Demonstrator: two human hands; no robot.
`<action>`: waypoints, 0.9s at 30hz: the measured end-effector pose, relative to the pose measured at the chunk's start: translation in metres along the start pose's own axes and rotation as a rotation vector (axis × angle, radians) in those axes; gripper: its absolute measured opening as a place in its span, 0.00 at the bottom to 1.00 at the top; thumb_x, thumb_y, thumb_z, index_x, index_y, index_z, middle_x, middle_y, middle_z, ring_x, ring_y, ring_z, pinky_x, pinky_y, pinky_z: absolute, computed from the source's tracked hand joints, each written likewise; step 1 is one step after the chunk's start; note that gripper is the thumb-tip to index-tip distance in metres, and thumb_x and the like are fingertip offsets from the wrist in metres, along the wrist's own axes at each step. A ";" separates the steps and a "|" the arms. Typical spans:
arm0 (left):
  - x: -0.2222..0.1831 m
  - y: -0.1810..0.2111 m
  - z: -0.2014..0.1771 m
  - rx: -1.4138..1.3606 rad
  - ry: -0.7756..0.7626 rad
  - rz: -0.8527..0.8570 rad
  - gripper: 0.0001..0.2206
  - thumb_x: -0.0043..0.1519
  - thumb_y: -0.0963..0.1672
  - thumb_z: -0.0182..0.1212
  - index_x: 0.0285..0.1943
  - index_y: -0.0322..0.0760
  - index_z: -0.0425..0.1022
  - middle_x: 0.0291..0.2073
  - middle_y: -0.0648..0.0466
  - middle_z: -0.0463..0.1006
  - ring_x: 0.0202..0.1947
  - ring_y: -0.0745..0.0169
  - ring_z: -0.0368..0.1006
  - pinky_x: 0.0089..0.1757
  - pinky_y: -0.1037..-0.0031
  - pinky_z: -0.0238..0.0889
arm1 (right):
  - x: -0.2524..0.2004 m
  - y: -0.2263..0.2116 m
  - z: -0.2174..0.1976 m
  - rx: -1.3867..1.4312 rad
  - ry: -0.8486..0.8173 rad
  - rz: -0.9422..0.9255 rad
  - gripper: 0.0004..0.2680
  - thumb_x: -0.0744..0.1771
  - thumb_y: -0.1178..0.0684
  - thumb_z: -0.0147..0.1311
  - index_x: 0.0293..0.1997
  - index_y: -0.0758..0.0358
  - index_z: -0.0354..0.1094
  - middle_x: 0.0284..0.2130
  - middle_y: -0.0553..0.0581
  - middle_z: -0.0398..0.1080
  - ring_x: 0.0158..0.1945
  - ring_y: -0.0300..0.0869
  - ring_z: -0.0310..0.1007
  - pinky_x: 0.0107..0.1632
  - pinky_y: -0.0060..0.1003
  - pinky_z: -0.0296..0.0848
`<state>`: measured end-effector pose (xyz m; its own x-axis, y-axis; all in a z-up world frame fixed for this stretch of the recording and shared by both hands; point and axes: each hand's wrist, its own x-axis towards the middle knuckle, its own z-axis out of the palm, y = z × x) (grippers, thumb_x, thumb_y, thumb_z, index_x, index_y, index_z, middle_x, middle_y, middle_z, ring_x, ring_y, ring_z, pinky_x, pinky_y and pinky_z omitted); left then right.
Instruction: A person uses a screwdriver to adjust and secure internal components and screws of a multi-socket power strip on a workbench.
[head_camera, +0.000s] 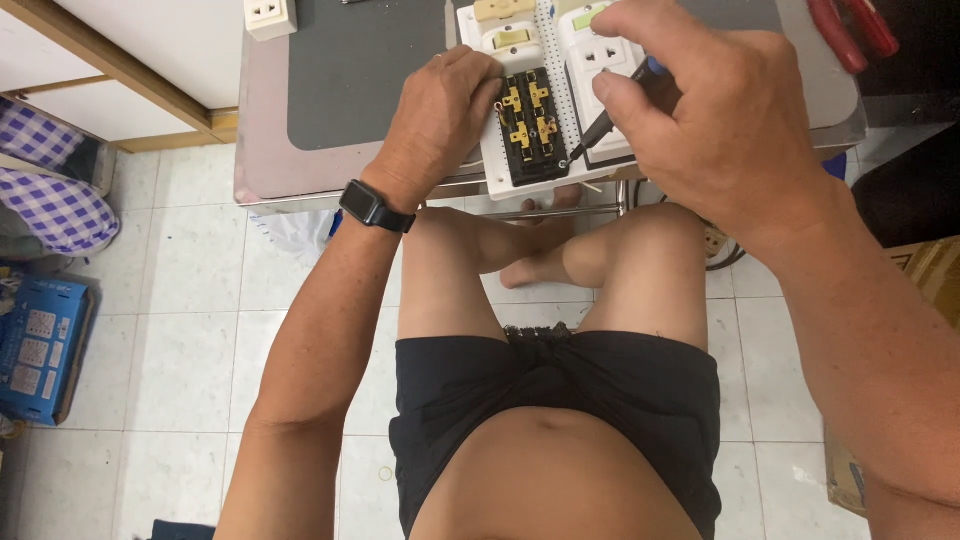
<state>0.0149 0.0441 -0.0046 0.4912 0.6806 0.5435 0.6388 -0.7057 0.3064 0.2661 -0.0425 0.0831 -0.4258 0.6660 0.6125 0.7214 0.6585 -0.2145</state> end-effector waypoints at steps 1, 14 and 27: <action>-0.001 -0.001 0.003 0.002 0.020 -0.004 0.02 0.63 0.38 0.54 0.37 0.35 0.70 0.30 0.50 0.72 0.29 0.51 0.67 0.30 0.64 0.61 | 0.000 0.001 0.002 -0.016 -0.002 0.002 0.09 0.70 0.59 0.63 0.56 0.66 0.72 0.23 0.57 0.68 0.24 0.51 0.64 0.34 0.44 0.62; 0.009 0.000 -0.011 -0.056 -0.058 0.031 0.07 0.58 0.35 0.52 0.40 0.31 0.75 0.30 0.47 0.74 0.29 0.46 0.69 0.31 0.61 0.60 | 0.006 -0.001 0.006 -0.094 0.043 -0.134 0.08 0.70 0.60 0.66 0.53 0.66 0.73 0.29 0.55 0.71 0.25 0.44 0.67 0.29 0.39 0.61; 0.019 -0.017 -0.002 0.491 -0.257 0.200 0.05 0.58 0.39 0.54 0.28 0.38 0.68 0.23 0.50 0.71 0.20 0.46 0.68 0.20 0.59 0.59 | 0.017 -0.016 0.016 -0.115 0.019 -0.043 0.04 0.68 0.57 0.58 0.47 0.61 0.70 0.18 0.53 0.65 0.21 0.50 0.66 0.25 0.44 0.59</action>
<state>0.0120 0.0690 0.0023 0.7192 0.6127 0.3276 0.6881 -0.6933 -0.2139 0.2387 -0.0359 0.0845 -0.4477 0.6307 0.6338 0.7613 0.6407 -0.0998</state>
